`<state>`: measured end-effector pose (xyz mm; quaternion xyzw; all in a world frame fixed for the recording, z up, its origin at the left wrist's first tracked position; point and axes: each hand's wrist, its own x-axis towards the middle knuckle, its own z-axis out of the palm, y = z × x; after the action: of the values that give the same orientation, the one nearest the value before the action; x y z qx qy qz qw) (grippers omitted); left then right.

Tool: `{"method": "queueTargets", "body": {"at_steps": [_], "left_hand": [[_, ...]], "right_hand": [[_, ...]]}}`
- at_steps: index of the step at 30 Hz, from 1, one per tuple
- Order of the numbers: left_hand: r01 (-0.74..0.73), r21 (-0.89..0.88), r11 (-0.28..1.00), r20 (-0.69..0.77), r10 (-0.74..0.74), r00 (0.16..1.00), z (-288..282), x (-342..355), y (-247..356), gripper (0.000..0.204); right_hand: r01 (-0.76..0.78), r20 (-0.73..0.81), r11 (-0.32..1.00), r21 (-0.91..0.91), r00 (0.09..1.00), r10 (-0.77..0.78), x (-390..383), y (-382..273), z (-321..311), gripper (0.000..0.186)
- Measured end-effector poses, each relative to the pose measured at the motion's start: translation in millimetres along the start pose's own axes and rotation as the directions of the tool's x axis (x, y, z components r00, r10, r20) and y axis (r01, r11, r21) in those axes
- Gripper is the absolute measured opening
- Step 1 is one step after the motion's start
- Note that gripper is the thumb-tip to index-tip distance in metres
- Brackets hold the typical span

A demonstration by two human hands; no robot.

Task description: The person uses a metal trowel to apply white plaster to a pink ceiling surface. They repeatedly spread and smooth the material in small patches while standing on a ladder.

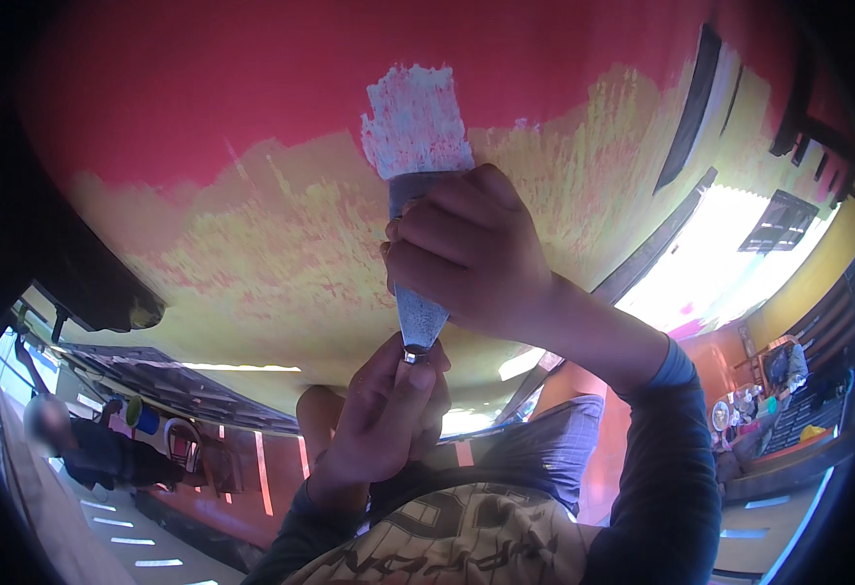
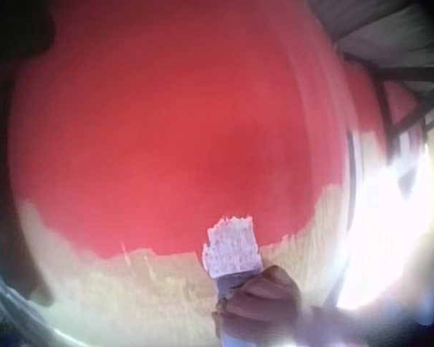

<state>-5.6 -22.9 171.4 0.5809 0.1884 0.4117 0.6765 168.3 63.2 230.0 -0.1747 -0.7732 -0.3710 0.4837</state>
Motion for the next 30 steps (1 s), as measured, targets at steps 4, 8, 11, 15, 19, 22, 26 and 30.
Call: {"method": "queueTargets", "body": {"at_steps": [4,8,11,15,19,22,26,30], "left_hand": [[-0.111,0.03,0.993,-0.032,0.112,0.993,-3,5,9,0.026],[-0.046,-0.096,0.994,0.053,0.051,0.997,1,4,15,0.026],[-0.022,-0.054,0.998,0.003,0.022,1.0,-2,2,1,0.022],[-0.12,0.095,0.988,0.147,0.105,0.984,-21,-15,-38,0.019],[-0.031,0.002,1.0,0.189,0.031,0.981,-28,-54,-92,0.027],[0.239,-0.189,0.952,0.074,-0.229,0.971,-29,-77,-137,0.031],[-0.065,-0.035,0.997,-0.069,0.063,0.996,-25,-88,-192,0.035],[0.088,-0.305,0.948,-0.02,-0.098,0.995,-25,-90,-230,0.04]], "right_hand": [[-0.001,0.001,0.998,-0.066,1.0,0.001,14,9,-1,0.025],[0.048,-0.021,0.999,0.022,0.999,-0.047,11,9,-1,0.022],[-0.039,0.017,0.998,0.04,0.999,0.038,-3,0,-3,0.021],[-0.101,-0.078,0.987,-0.124,0.993,0.092,-43,-24,-27,0.033],[-0.539,-0.235,0.828,0.155,0.794,0.561,-122,-82,-52,0.085],[-0.792,0.253,0.102,0.602,0.311,0.916,-187,-154,-43,0.079],[-0.746,0.736,-0.33,0.579,0.305,0.604,-227,-225,-40,0.086],[-0.785,0.753,-0.327,0.527,0.253,0.608,-222,-223,-44,0.07]]}}
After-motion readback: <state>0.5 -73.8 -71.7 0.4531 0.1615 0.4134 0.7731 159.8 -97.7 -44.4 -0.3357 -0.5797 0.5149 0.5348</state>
